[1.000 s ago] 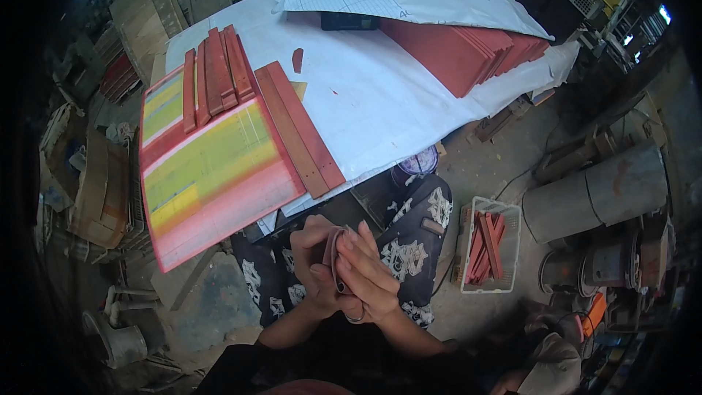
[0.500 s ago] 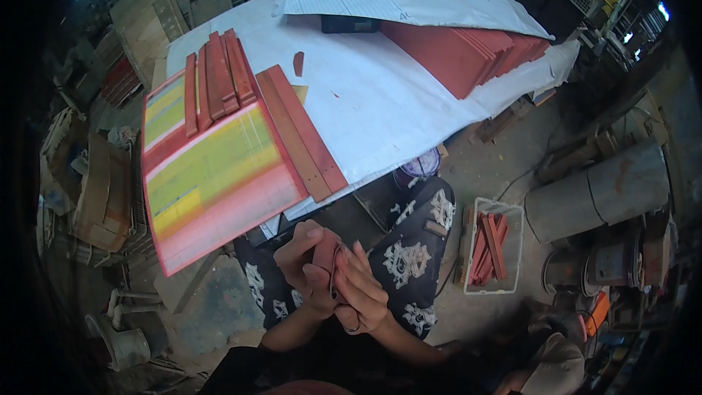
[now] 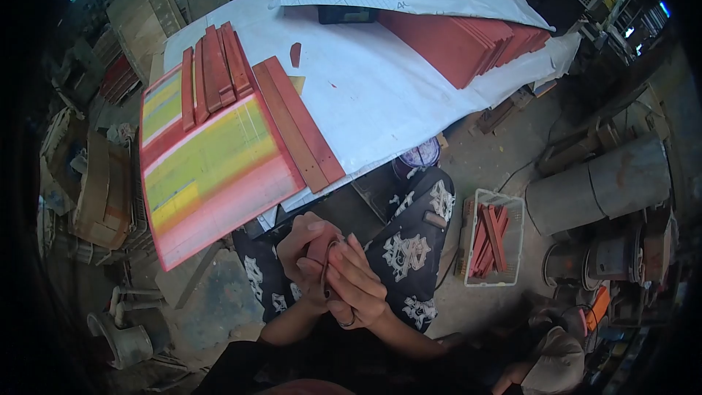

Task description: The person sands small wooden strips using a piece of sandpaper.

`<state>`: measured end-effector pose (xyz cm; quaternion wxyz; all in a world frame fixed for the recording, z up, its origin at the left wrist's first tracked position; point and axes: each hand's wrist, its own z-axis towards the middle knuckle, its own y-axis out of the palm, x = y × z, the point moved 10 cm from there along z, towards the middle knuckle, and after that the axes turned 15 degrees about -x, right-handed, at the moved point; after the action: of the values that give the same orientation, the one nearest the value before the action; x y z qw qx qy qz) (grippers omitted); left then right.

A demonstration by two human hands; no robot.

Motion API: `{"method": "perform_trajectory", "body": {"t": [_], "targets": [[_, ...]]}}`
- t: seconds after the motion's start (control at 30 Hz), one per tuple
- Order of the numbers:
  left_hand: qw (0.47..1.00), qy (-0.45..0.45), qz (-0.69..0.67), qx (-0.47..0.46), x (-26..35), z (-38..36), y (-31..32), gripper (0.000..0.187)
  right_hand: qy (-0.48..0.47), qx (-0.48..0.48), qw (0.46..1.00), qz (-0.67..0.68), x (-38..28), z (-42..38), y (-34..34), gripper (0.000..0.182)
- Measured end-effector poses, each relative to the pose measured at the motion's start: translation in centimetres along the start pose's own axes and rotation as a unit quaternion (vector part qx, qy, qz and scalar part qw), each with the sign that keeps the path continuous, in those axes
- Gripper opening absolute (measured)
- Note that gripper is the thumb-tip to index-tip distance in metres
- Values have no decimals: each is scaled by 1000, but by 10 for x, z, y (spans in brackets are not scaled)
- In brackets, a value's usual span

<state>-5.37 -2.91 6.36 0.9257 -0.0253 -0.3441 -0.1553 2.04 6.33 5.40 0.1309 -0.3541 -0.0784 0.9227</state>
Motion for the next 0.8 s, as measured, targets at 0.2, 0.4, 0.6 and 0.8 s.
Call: {"method": "perform_trajectory", "body": {"t": [0.2,0.4,0.6,0.8], "targets": [[1000,-10,6,23,-3,1,-14,41,9,-46,999,-5,-1,-4,13,33],[999,36,5,25,12,8,-13,41,0,-33,999,7,-12,2,8,31],[998,50,28,11,21,9,-1,42,8,-9,1000,4,-18,13,-4,29],[988,127,-48,70,45,34,-13,46,-37,-85,996,-6,-28,6,-7,26]]}}
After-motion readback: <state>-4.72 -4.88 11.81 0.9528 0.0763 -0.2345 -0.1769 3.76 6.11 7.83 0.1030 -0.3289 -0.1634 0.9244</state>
